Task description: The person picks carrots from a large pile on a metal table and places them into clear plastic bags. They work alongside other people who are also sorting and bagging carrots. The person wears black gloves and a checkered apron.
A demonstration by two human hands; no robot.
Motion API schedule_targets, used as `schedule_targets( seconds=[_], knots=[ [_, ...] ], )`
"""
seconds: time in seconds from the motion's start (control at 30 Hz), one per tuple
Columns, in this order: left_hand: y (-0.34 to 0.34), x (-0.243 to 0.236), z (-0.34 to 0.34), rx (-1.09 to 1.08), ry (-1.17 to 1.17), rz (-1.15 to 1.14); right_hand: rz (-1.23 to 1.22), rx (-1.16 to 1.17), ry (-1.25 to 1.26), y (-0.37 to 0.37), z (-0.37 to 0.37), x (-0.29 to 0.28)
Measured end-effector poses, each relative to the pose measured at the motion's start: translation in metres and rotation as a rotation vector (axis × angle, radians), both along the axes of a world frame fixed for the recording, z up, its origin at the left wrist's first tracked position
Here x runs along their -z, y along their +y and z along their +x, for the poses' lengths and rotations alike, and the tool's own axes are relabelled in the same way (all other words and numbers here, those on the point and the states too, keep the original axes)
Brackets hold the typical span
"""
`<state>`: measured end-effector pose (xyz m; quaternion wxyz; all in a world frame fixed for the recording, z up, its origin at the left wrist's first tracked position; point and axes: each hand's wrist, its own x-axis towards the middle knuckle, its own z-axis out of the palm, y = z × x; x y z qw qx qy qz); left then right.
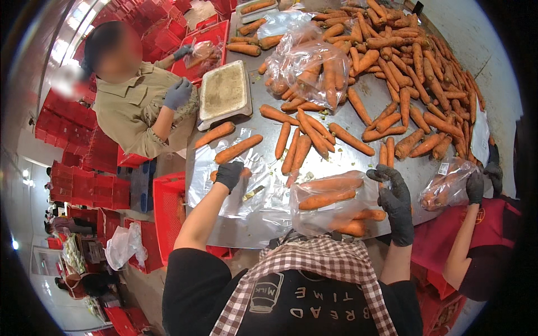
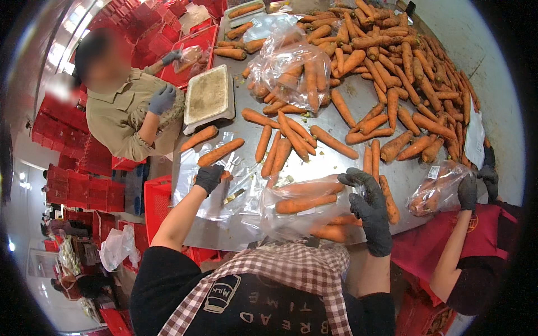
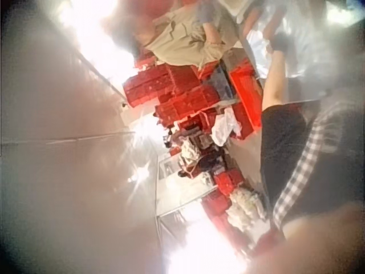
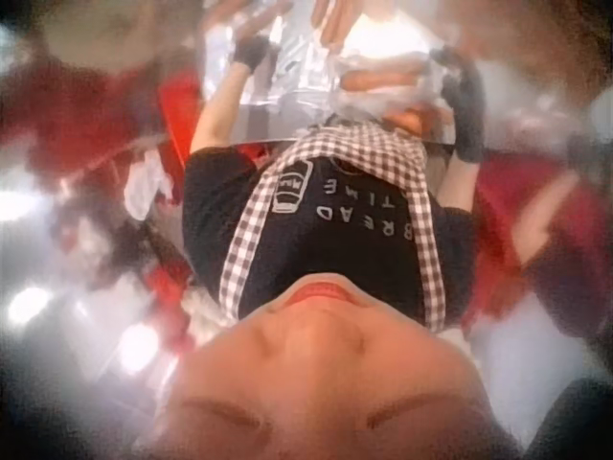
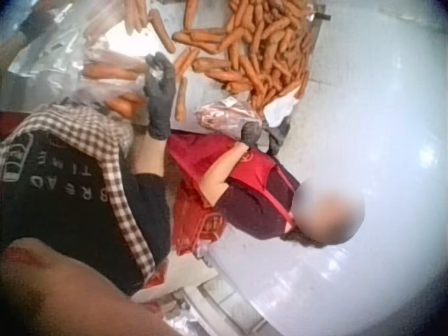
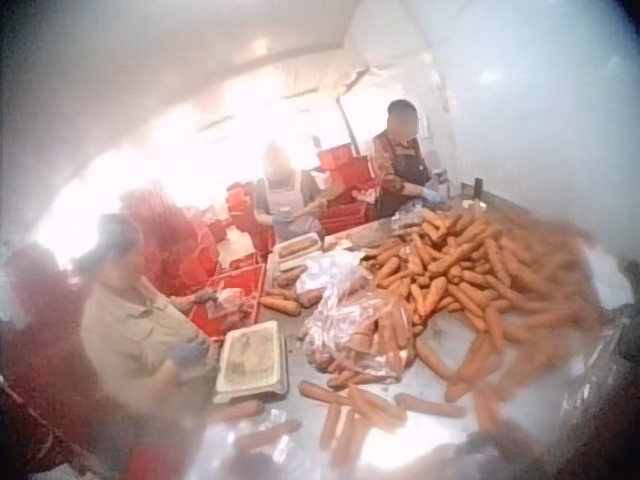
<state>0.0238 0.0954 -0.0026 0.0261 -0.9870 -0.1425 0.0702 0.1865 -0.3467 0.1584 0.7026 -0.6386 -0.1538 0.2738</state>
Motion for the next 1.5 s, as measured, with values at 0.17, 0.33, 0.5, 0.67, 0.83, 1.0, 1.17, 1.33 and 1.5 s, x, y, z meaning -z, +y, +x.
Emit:
schedule_targets(
  seconds=[0.17,0.33,0.5,0.67,0.83,1.0,1.17,1.33,1.5],
  knots=[
    [-0.047,-0.125,0.032,-0.089,-0.496,-0.372,0.004,0.024,-0.013,-0.004,0.001,0.004],
    [-0.099,-0.198,0.053,-0.216,-0.739,-1.386,-0.021,-0.009,0.005,0.004,0.001,0.0],
    [-0.184,-0.198,0.065,-0.156,-0.473,-1.633,0.043,-0.028,-0.016,0.006,0.003,0.002],
    [-0.258,-0.156,0.076,0.107,-0.366,-1.019,0.044,-0.002,0.046,-0.002,-0.001,0.0],
    [-0.258,-0.065,0.082,0.076,-0.333,-1.467,0.004,0.011,0.024,-0.008,-0.001,0.002],
    [-0.246,-0.052,0.081,-0.138,-0.123,-1.68,0.047,-0.01,-0.025,-0.003,0.001,0.012],
    [-0.245,-0.043,0.083,-0.175,-0.15,-1.678,0.084,-0.018,-0.018,0.003,-0.002,0.008],
    [-0.258,-0.04,0.084,-0.137,-0.289,-1.684,0.11,-0.029,-0.036,0.003,0.0,0.014],
    [-0.255,-0.039,0.079,0.216,-0.301,-0.764,0.066,-0.045,0.024,0.0,-0.001,0.014]
  ],
)
